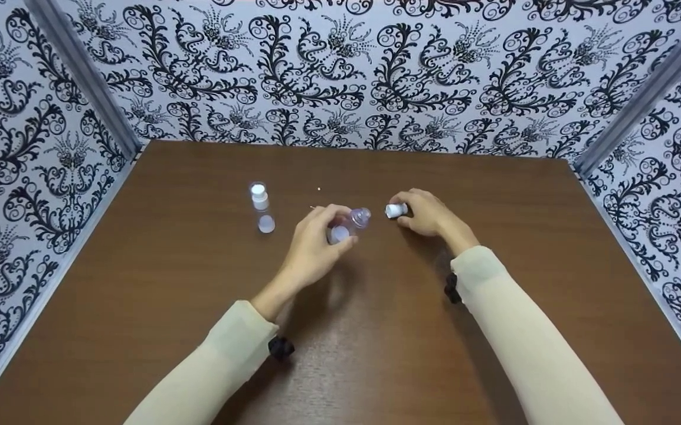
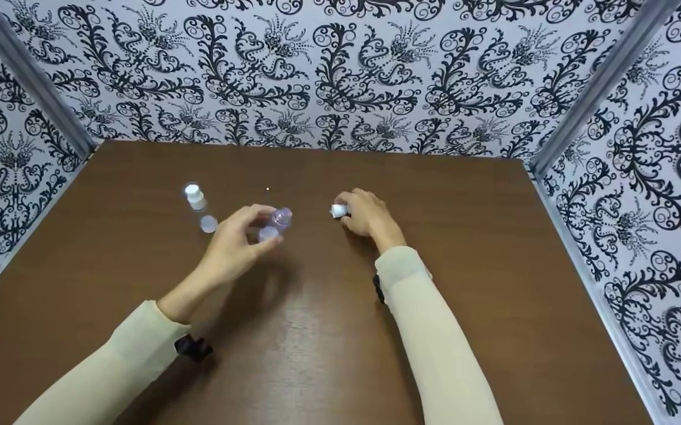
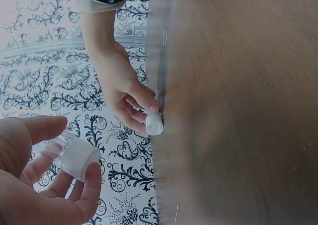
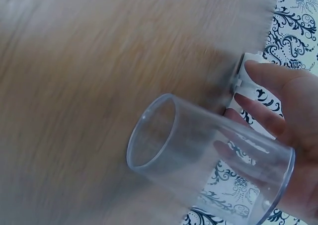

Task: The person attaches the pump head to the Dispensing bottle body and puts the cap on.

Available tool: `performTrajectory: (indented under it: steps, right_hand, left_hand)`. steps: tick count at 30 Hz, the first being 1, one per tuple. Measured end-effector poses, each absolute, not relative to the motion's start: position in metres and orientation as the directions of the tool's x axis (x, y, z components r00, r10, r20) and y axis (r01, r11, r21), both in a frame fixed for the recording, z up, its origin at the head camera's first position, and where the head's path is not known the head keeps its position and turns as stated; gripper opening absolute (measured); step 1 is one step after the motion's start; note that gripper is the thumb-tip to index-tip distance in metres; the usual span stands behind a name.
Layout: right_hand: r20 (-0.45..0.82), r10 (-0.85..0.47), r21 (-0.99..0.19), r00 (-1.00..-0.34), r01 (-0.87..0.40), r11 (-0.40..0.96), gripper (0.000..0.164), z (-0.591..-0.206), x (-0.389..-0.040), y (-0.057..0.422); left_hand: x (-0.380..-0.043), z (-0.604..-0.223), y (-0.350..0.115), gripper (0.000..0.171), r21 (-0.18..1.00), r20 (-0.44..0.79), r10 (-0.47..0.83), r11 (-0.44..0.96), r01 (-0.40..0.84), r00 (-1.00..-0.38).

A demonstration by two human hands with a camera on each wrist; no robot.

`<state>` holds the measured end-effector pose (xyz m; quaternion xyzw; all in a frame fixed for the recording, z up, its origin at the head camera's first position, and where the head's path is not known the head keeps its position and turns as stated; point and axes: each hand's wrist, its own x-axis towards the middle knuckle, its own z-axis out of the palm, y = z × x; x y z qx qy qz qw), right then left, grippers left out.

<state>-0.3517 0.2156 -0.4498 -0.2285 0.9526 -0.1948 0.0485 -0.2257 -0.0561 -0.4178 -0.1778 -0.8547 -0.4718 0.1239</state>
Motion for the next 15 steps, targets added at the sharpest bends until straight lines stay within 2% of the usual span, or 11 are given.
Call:
performTrajectory:
  steps: [9, 15]
  right_hand:
    - [0.023, -0.490, -0.395, -0.871, -0.458, 0.796, 0.020, -0.447, -0.348, 0.218]
    - [0.037, -0.473, -0.411, -0.881, -0.444, 0.796, 0.018, -0.437, -0.343, 0.223]
  left_hand:
    - [-0.225, -0.419, -0.058, 0.036, 0.770, 0.379, 0.190, 0.479, 0.422, -0.906]
    - [-0.226, -0.422, -0.056, 0.037, 0.767, 0.380, 0.187, 0.484, 0.421, -0.906]
